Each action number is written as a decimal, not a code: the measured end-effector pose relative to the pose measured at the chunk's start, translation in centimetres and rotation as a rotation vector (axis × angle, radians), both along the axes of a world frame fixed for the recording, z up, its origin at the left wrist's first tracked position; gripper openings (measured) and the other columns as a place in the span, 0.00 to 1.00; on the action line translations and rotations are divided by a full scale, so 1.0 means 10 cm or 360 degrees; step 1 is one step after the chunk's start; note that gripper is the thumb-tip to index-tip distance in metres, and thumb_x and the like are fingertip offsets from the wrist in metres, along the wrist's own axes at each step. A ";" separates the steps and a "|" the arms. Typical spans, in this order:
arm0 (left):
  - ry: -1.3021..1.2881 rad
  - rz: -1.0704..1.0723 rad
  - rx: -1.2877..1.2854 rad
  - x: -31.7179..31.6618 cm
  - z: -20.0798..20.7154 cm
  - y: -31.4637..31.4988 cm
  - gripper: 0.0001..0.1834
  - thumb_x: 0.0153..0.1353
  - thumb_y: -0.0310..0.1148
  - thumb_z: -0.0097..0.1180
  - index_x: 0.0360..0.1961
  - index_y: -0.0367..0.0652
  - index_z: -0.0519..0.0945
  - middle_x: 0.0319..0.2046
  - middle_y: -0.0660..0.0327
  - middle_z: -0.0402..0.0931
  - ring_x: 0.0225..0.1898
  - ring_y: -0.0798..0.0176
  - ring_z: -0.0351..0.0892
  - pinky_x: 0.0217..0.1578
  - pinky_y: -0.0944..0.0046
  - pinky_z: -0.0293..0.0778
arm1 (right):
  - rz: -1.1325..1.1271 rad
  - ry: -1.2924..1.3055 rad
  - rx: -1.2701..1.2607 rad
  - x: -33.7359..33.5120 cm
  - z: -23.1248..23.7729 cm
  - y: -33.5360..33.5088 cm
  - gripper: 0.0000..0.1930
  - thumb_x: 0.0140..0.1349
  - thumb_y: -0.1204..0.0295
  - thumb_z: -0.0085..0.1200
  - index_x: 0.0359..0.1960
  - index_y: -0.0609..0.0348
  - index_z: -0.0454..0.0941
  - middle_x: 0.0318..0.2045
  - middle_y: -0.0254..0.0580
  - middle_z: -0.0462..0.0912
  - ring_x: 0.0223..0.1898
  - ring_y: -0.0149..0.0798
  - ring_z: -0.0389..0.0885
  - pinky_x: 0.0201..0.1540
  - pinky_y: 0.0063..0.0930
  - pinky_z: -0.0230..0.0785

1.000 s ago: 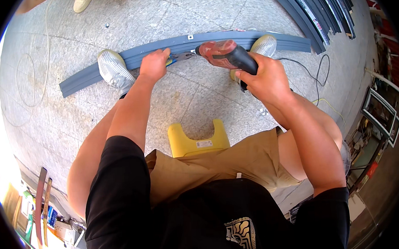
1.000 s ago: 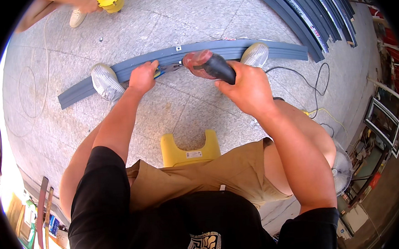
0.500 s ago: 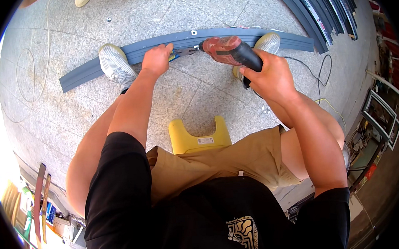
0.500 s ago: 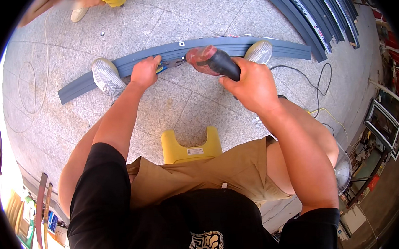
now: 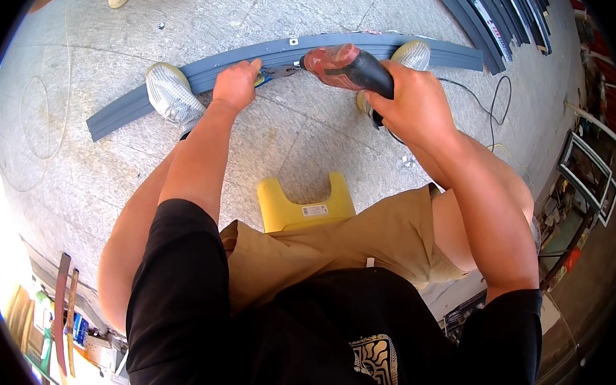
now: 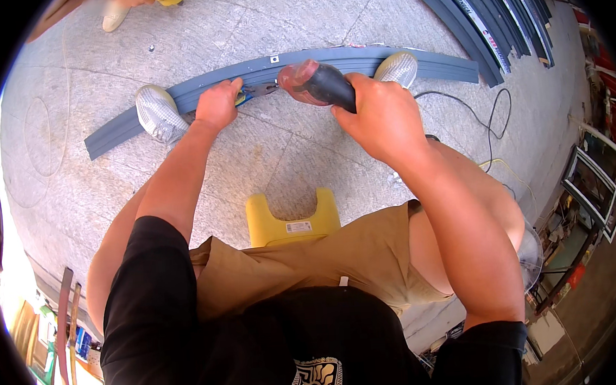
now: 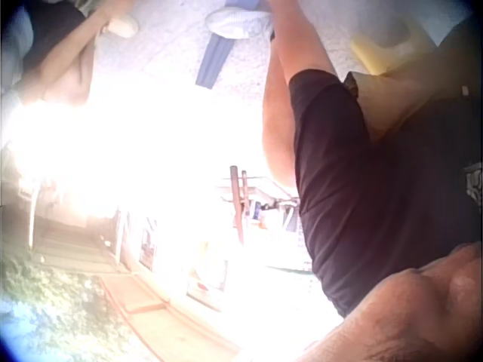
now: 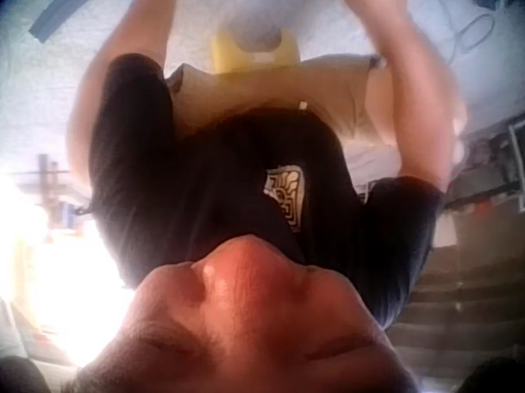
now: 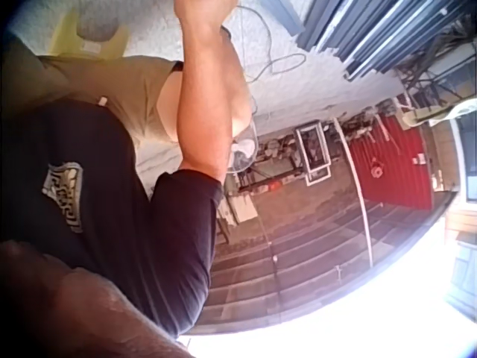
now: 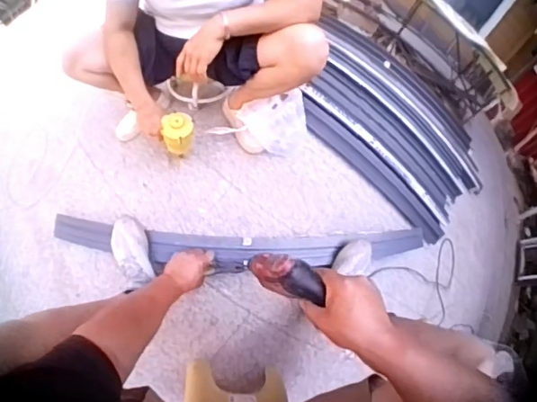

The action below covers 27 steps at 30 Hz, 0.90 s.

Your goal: The person aligns a metal bracket with a curved metal bar and secures it using pliers and an electric drill. They repeat this for multiple brackets along the bar while another person assists with a yellow tool.

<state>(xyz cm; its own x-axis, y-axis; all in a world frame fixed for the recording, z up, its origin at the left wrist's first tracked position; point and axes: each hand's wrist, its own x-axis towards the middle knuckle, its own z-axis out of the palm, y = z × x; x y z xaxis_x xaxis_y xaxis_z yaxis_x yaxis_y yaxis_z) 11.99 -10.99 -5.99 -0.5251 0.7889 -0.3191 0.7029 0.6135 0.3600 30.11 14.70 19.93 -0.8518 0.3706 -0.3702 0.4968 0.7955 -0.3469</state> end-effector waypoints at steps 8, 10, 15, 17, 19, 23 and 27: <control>0.0080 -0.0003 -0.0033 0.02 -0.04 0.01 0.14 0.64 0.22 0.61 0.49 0.46 0.78 0.43 0.49 0.85 0.49 0.41 0.89 0.46 0.43 0.85 | 0.0161 -0.0112 0.0238 -0.31 0.12 -0.10 0.14 0.63 0.64 0.66 0.42 0.62 0.89 0.35 0.56 0.91 0.40 0.61 0.92 0.46 0.53 0.85; 0.0100 -0.0004 -0.0025 0.03 -0.04 0.03 0.14 0.64 0.22 0.60 0.49 0.46 0.78 0.43 0.49 0.85 0.49 0.41 0.89 0.47 0.43 0.85 | 0.0167 -0.0125 0.0259 -0.33 0.10 -0.08 0.14 0.63 0.64 0.66 0.42 0.62 0.89 0.35 0.56 0.92 0.40 0.60 0.92 0.47 0.52 0.85; 0.0031 0.0014 -0.0034 0.01 -0.04 0.02 0.14 0.63 0.22 0.59 0.50 0.46 0.77 0.45 0.49 0.86 0.49 0.38 0.88 0.46 0.40 0.83 | 0.0175 -0.0168 0.0265 -0.36 0.13 -0.14 0.13 0.61 0.67 0.65 0.42 0.62 0.90 0.36 0.56 0.92 0.41 0.59 0.92 0.48 0.51 0.86; 0.0048 0.0001 -0.0023 0.00 -0.06 0.02 0.14 0.63 0.23 0.60 0.50 0.46 0.77 0.44 0.49 0.86 0.48 0.38 0.88 0.46 0.40 0.83 | 0.0168 -0.0232 0.0222 -0.37 0.13 -0.16 0.13 0.61 0.67 0.64 0.43 0.63 0.90 0.37 0.57 0.92 0.43 0.59 0.92 0.50 0.51 0.85; 0.0067 -0.0004 -0.0012 0.00 -0.07 0.01 0.14 0.64 0.23 0.60 0.50 0.46 0.77 0.44 0.49 0.86 0.48 0.39 0.88 0.46 0.40 0.83 | 0.0177 -0.0251 0.0165 -0.40 0.17 -0.15 0.14 0.60 0.66 0.64 0.43 0.63 0.90 0.38 0.57 0.92 0.44 0.60 0.92 0.51 0.52 0.85; 0.0085 0.0002 0.0025 -0.02 -0.08 -0.05 0.13 0.64 0.23 0.60 0.49 0.46 0.77 0.43 0.50 0.85 0.48 0.40 0.89 0.46 0.41 0.84 | 0.0116 -0.0406 -0.0098 -0.48 0.20 -0.14 0.18 0.61 0.63 0.62 0.46 0.63 0.89 0.42 0.59 0.92 0.47 0.62 0.91 0.54 0.53 0.83; 0.0045 -0.0013 0.0040 0.01 -0.14 -0.03 0.13 0.64 0.22 0.60 0.49 0.45 0.78 0.42 0.50 0.85 0.48 0.41 0.89 0.45 0.43 0.84 | 0.0101 -0.0422 -0.0156 -0.53 0.26 -0.20 0.21 0.61 0.62 0.62 0.52 0.61 0.88 0.42 0.59 0.91 0.48 0.62 0.90 0.55 0.53 0.82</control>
